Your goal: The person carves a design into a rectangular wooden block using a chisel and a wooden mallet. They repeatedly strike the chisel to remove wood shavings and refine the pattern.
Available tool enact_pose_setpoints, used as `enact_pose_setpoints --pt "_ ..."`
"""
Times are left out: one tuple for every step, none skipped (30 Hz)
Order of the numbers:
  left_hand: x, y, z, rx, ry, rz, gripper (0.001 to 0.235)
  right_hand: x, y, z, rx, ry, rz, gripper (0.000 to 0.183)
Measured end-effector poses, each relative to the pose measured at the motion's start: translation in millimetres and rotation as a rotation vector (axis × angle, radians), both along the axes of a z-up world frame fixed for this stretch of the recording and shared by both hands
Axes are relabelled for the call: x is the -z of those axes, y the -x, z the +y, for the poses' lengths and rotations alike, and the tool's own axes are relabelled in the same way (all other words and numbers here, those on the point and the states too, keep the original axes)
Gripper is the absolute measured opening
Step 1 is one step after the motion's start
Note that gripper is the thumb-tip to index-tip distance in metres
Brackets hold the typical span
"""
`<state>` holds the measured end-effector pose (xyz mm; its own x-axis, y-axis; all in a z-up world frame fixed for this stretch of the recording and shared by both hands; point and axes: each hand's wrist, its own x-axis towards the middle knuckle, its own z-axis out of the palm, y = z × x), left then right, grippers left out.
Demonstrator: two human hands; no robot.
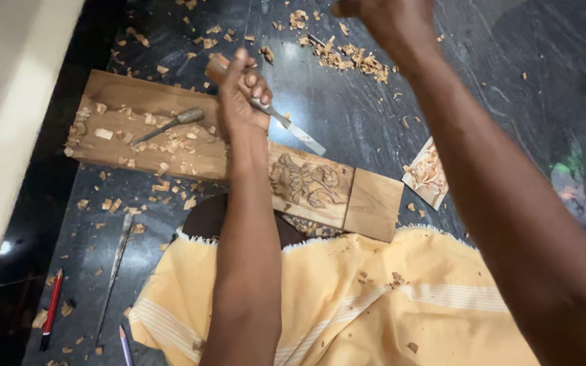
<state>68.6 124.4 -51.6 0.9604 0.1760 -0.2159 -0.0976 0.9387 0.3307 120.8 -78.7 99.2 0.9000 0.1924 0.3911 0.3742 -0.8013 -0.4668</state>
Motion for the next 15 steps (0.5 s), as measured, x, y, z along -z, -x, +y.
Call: enact_pose_setpoints --pt "-3.8 7.1 0.1 -0.038 -0.079 0.057 0.022 -9.1 14.6 -4.7 -0.080 0.018 -0.080 0.020" --pt "-7.8 14.3 -1.8 -0.076 -0.159 0.114 0.022 -17.5 29.1 -6.5 -0.032 -0.031 -0.022 0.018" --pt "-13.2 18.7 -3.8 -0.116 -0.241 0.165 0.023 -30.2 42.3 -9.4 0.015 -0.082 0.031 0.017" --pt "-17.8 23.6 -8.0 -0.143 -0.262 0.140 0.021 -42.5 56.5 -11.1 0.060 -0.133 0.084 0.016" --pt "-20.1 29.9 -12.6 -0.169 -0.284 0.119 0.019 -52.2 73.3 -11.7 0.103 -0.225 0.104 0.015" --pt "-21.1 35.4 -16.0 -0.195 -0.306 0.097 0.017 -61.1 90.8 -12.4 0.146 -0.318 0.125 0.016" --pt "-21.2 39.3 -19.2 -0.216 -0.299 0.104 0.016 -67.4 106.4 -11.2 0.190 -0.408 0.145 0.016" --pt "-20.2 42.6 -22.0 -0.237 -0.293 0.110 0.016 -72.4 119.1 -9.7 0.156 -0.476 0.116 0.017" --pt "-18.3 45.3 -25.1 -0.256 -0.283 0.117 0.015 -79.0 130.8 -12.0 0.122 -0.540 0.086 0.018" --pt "-15.7 47.2 -26.8 -0.273 -0.304 0.142 0.014 -84.6 140.7 -15.3 0.087 -0.604 0.055 0.020" --pt "-13.1 48.3 -28.4 -0.290 -0.325 0.166 0.014 -88.6 149.2 -19.5 0.000 -0.647 0.013 0.018" --pt "-10.6 49.6 -29.5 -0.306 -0.345 0.190 0.013 -91.3 156.5 -24.0 -0.090 -0.689 -0.027 0.016" --pt "-8.5 51.9 -29.4 -0.324 -0.345 0.177 0.012 -93.8 161.9 -28.2 -0.183 -0.732 -0.064 0.015" --pt "-6.8 55.0 -29.0 -0.342 -0.345 0.164 0.011 -96.6 165.6 -32.9 -0.238 -0.720 -0.084 0.015" --pt "-6.4 56.7 -29.1 -0.361 -0.344 0.151 0.010 -99.4 168.1 -37.5 -0.294 -0.709 -0.103 0.018"
